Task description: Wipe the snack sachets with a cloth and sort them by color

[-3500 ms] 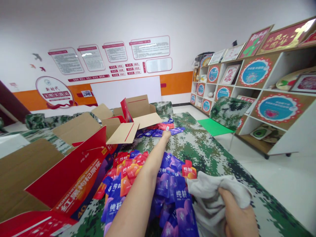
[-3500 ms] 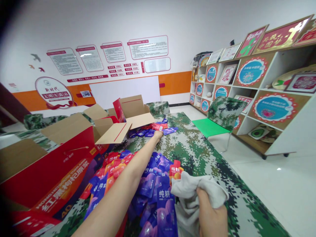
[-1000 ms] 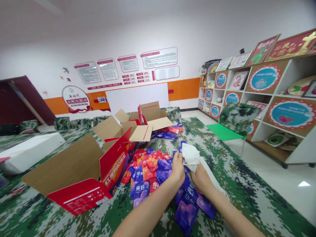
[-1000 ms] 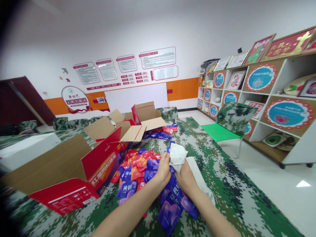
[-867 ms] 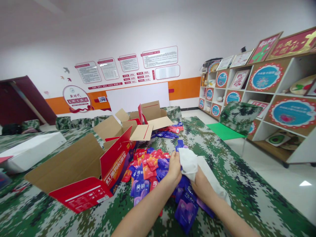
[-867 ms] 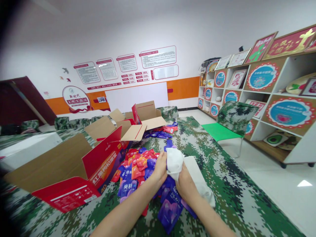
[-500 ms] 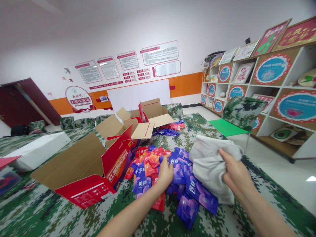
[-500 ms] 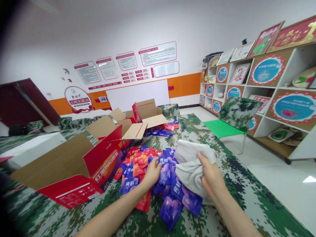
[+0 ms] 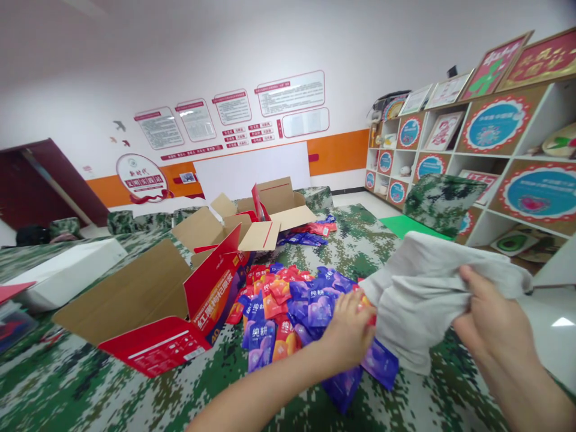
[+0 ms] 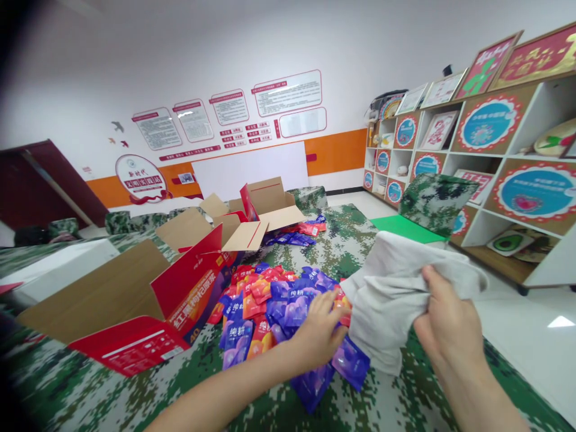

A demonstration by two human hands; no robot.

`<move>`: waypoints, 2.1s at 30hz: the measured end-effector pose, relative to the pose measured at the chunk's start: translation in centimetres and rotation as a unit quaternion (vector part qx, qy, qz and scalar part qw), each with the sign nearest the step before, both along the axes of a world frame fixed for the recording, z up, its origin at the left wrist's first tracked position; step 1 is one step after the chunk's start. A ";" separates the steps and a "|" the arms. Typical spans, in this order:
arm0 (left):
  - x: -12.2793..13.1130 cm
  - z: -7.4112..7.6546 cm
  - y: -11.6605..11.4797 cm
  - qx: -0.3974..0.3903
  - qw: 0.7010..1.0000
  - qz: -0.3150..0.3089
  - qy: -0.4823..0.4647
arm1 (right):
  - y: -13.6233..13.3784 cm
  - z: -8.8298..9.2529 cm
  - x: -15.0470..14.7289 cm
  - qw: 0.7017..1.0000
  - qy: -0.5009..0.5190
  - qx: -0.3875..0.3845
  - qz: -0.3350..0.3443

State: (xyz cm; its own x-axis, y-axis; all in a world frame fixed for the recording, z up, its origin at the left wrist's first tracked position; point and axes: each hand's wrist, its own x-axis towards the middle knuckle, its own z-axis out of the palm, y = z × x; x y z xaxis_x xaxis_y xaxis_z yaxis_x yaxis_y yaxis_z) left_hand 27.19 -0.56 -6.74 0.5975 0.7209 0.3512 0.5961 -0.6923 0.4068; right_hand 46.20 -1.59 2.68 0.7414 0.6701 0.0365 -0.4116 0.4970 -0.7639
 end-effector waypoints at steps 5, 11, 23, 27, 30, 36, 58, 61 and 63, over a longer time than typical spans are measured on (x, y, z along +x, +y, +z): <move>2.9 -2.8 1.4 -0.068 0.990 -0.050 0.112 | -0.6 3.9 -1.5 0.998 -0.013 0.044 -0.052; 2.1 -3.4 2.1 -0.079 0.989 -0.029 0.121 | -0.7 4.7 -2.4 0.997 -0.019 0.074 -0.006; -3.3 -2.9 1.8 -0.077 0.987 0.031 0.139 | 0.2 1.5 -1.7 0.999 0.020 0.021 0.023; -5.3 -2.7 1.8 -0.078 0.985 0.044 0.144 | 0.6 -0.2 -1.3 0.999 0.014 -0.012 0.044; -6.6 -2.6 1.7 -0.080 0.984 0.048 0.152 | 0.6 -1.7 -0.9 0.997 0.002 -0.054 0.055; -7.2 -1.7 2.2 -0.104 0.975 0.030 0.192 | 0.7 -4.3 -1.0 0.993 0.033 -0.056 0.100; 0.6 -3.6 13.1 -0.044 0.918 0.185 0.347 | 0.8 -7.5 -1.7 0.971 0.089 -0.170 0.143; 0.8 -3.3 12.7 -0.030 0.916 0.168 0.363 | 0.8 -7.9 -1.6 0.968 0.084 -0.183 0.149; 1.0 -3.0 13.1 -0.029 0.913 0.171 0.370 | 0.8 -8.0 -1.6 0.967 0.082 -0.187 0.151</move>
State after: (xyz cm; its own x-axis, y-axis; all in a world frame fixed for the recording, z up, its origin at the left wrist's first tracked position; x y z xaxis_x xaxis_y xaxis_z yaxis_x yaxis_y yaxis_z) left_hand 28.18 12.53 -9.75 0.3921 0.9143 -0.1019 0.8999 -0.4042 -0.1636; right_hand 44.58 -0.79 -5.36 0.4845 0.8008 -0.3522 -0.6257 0.0358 -0.7793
